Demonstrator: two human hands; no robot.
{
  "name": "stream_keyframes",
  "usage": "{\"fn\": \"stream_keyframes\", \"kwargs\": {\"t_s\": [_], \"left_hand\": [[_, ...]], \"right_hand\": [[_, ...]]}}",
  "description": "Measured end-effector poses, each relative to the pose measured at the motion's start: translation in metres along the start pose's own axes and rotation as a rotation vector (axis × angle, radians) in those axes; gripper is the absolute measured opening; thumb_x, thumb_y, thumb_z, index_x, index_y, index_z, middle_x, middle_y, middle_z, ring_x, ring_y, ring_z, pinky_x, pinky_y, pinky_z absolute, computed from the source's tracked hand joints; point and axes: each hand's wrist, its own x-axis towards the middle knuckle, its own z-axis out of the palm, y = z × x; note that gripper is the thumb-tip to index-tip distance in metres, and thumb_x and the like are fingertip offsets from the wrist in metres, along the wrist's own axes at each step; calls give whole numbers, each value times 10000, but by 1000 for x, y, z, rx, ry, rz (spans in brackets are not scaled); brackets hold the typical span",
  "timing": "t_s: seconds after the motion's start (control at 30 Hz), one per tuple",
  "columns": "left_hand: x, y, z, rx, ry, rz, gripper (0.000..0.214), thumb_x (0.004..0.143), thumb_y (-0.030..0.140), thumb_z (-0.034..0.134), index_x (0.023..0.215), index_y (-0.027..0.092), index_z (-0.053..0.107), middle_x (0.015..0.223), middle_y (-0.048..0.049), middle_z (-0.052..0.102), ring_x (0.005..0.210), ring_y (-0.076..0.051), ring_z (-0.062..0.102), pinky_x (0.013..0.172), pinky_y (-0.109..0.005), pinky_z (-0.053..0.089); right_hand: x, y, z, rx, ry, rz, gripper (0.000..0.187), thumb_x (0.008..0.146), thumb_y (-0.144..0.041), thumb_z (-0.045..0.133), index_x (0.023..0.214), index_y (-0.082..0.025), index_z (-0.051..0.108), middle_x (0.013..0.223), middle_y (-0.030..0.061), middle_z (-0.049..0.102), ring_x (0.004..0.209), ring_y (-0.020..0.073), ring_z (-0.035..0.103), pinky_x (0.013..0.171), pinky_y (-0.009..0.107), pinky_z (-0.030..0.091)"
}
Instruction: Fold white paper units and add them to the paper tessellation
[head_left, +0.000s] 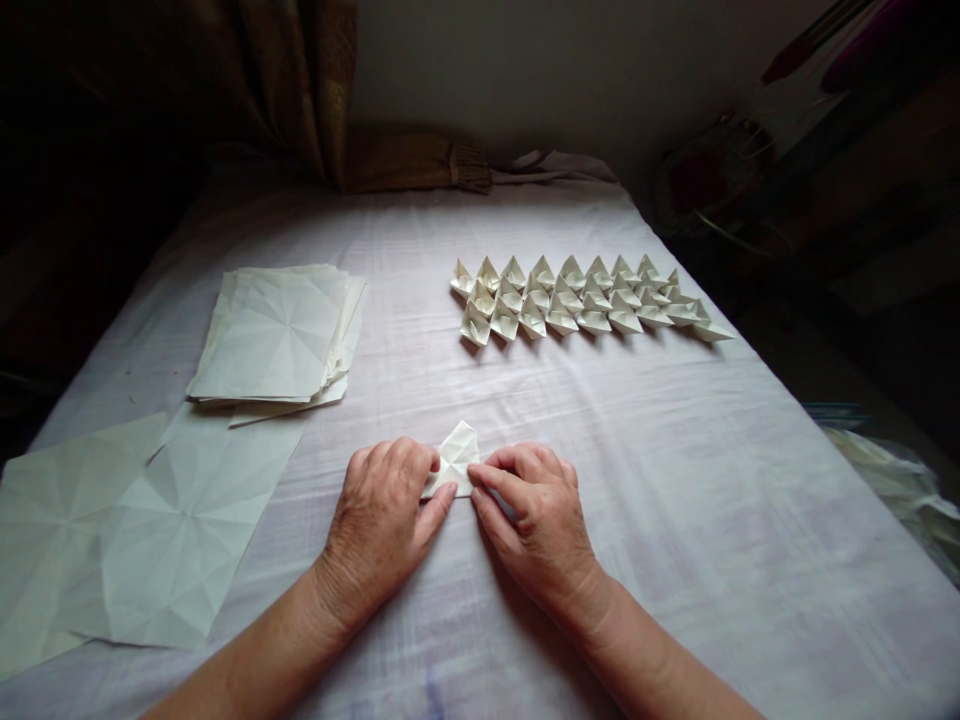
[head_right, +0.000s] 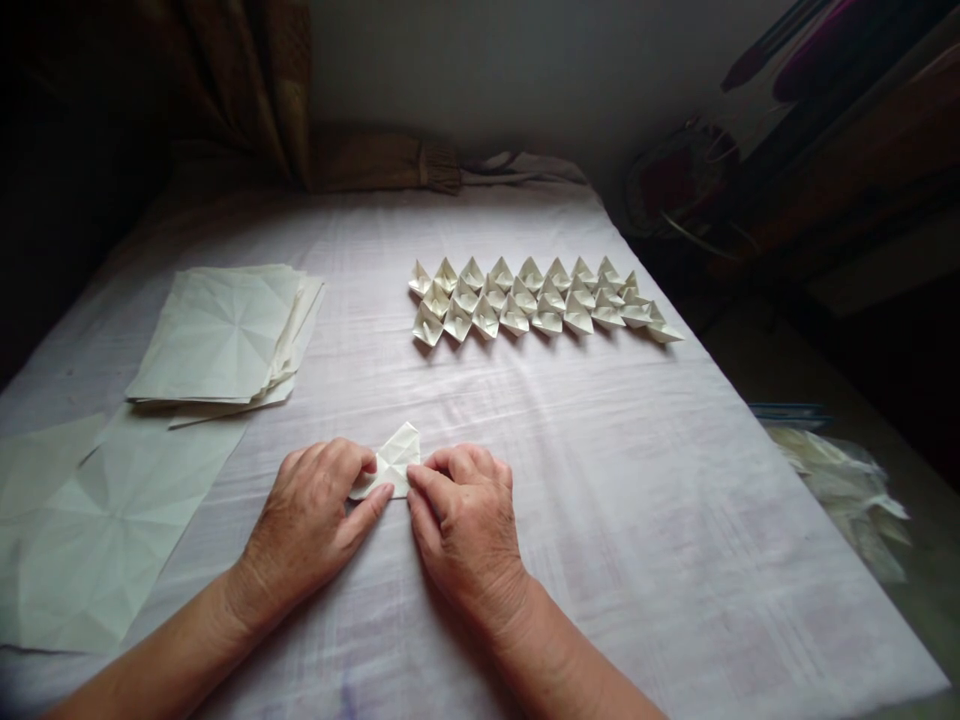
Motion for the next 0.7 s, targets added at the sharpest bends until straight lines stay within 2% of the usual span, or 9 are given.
{"fn": "stream_keyframes", "kwargs": {"t_s": [0.33,0.5,0.7], "left_hand": [[-2,-1,1,-26,-8,-18,110,870,280,596,861,213,509,832,-16,597,814,-210,532,772,-356,363],[-2,-2,2,-27,-1,-6,118,881,292,594,846,209,518,824,-17,591,800,-207,522,762,-356,361],[-6,-3,0,-47,3,50,108,921,283,553,965,246,644,905,-29,624,845,-208,536,802,-369,383]], "right_hand": [[3,-5,0,42,13,39,164,834,-156,614,928,-268,691,906,15,660,901,204,551,808,375,343],[7,-7,3,12,15,85,56,826,-197,666,844,-250,672,869,3,656,897,206,536,807,370,328],[9,-8,7,-31,17,95,77,803,-186,691,793,-238,634,841,2,648,886,210,526,801,364,330]]}}
